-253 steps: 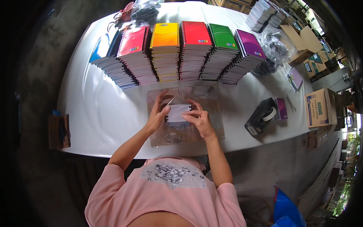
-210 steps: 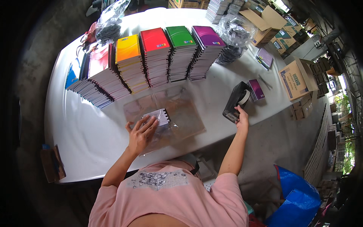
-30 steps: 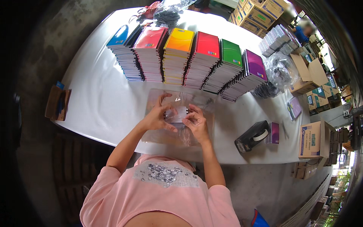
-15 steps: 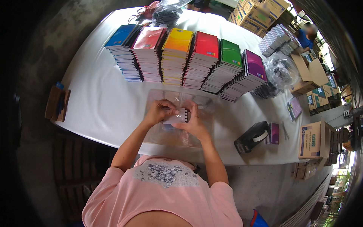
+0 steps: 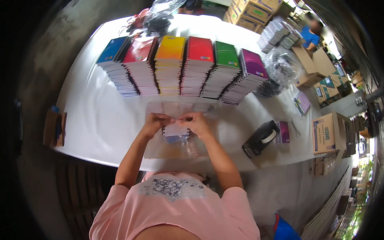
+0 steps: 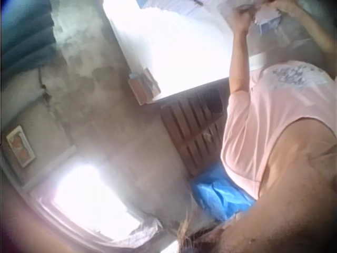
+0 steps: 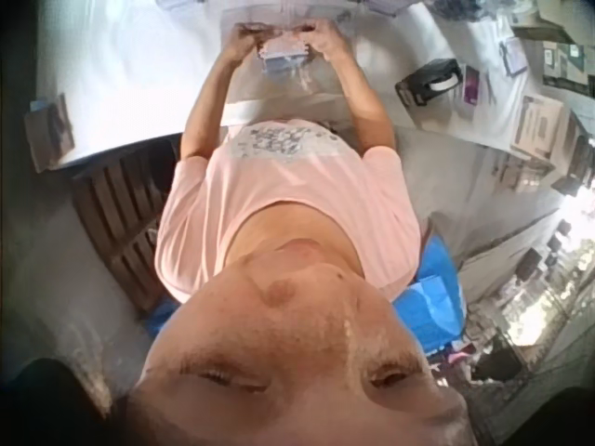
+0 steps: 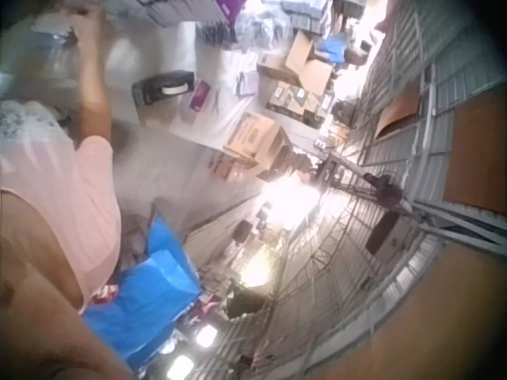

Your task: The person picks up stacks of small spiral notebooks, places them into plastic bags, and seals the bags using tape from a dispenser.

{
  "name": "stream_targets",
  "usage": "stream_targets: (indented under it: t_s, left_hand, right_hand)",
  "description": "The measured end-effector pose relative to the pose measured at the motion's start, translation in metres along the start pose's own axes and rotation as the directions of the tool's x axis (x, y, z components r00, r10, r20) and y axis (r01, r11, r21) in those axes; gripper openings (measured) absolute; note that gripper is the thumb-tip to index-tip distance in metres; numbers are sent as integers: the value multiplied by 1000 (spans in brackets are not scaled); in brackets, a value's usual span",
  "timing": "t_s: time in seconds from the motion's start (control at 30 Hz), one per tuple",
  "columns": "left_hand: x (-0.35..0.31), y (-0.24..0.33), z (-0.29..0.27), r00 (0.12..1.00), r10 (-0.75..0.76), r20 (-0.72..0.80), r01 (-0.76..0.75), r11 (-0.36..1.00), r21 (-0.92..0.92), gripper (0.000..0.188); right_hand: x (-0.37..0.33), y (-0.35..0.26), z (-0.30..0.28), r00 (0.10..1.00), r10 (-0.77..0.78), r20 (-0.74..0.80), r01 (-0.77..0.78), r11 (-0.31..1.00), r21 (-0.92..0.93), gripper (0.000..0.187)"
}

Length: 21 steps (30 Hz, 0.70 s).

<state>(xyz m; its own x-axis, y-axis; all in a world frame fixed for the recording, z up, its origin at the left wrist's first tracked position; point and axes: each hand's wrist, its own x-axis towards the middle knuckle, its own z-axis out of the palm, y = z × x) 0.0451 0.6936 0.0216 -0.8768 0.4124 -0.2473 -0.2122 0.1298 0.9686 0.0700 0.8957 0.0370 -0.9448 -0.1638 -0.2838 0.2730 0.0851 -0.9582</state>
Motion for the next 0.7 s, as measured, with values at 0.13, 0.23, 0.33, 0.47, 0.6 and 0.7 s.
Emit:
stream_targets:
  t_s: [0.13, 0.23, 0.33, 0.47, 0.6, 0.7]
  left_hand:
    - [-10, 3, 6, 972, 149, -181, -103, 964, 245, 16]
    - [-15, 6, 13, 847, 483, -224, -364, 832, 418, 10]
    - [-27, 31, 26, 778, 613, -135, -286, 538, 793, 5]
    - [-30, 16, 23, 788, 609, -87, -299, 503, 811, 24]
    - [-51, 39, 28, 861, 496, -114, -260, 621, 740, 69]
    - [-62, 32, 25, 859, 511, -24, -290, 525, 801, 70]
  right_hand:
    - [3, 8, 7, 970, -213, -113, 160, 918, -362, 24]
    - [-3, 5, 15, 916, -388, -105, 297, 830, -473, 18]
    - [-17, -6, 21, 838, -535, -107, 372, 704, -605, 14]
    - [-25, -6, 29, 805, -577, -140, 262, 556, -789, 14]
    - [-27, -10, 33, 802, -575, -162, 170, 480, -860, 12]
    - [-44, -26, 42, 787, -616, -34, 129, 218, -967, 12]
